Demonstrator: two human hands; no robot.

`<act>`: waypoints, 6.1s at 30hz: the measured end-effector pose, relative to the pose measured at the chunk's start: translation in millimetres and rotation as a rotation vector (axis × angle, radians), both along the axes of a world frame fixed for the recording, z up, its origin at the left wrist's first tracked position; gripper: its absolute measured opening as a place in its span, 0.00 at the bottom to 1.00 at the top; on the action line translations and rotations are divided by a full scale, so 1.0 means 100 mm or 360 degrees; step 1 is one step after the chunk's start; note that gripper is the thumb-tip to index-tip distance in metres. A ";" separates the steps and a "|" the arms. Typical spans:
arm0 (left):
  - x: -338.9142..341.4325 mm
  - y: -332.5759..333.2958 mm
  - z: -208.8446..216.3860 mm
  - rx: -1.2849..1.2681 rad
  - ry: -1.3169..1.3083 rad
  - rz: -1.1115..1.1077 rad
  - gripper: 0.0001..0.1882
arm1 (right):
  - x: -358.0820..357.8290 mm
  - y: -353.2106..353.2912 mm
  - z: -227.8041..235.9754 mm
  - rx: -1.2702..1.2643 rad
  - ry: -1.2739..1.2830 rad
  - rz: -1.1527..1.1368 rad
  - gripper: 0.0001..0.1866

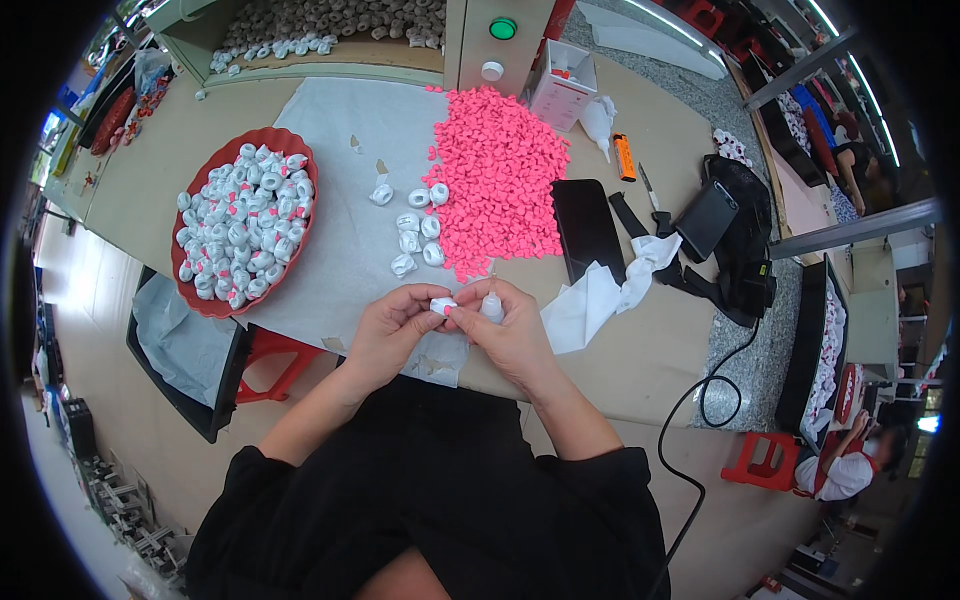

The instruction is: The person repeatedly picks up small white cylindrical objects and applies a small amount of adhesive from a white bottle to the top. They then press a small pink piece onto the adhesive and place the finished item into a red bowl. This process is repeated continuously throughout the clip.

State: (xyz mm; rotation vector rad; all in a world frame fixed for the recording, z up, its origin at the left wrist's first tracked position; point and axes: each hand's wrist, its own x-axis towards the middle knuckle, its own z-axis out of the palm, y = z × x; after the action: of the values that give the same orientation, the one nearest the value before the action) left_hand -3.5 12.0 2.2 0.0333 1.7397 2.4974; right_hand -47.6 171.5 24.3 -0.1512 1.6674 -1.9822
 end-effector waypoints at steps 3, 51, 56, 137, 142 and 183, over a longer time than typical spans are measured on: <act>0.01 -0.01 0.01 -0.0043 -0.0010 -0.0005 0.12 | -0.01 0.02 0.00 0.0115 0.0070 0.0021 0.10; -0.07 0.01 -0.01 0.0252 -0.0314 0.0086 0.13 | 0.03 -0.06 -0.12 0.0125 0.0223 -0.0234 0.07; -0.06 0.02 0.01 0.0280 -0.0248 0.0106 0.12 | 0.10 -0.11 -0.15 0.0020 0.0340 -0.0297 0.06; -0.06 -0.15 -0.05 0.0048 -0.0083 0.0166 0.12 | 0.10 0.04 -0.22 0.0173 0.1373 -0.0485 0.13; -0.07 -0.15 -0.05 0.0065 -0.0077 0.0172 0.13 | 0.09 0.04 -0.23 0.0198 0.1430 -0.0504 0.13; -0.07 -0.14 -0.04 0.0023 -0.0049 0.0188 0.13 | 0.12 0.05 -0.18 0.0035 0.1186 -0.0499 0.10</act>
State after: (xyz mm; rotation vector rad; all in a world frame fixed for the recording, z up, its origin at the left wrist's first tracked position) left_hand -11.0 -1.8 -2.0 -0.1092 1.7609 2.5775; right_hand -35.1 176.9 6.5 -0.7360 2.2748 -2.2996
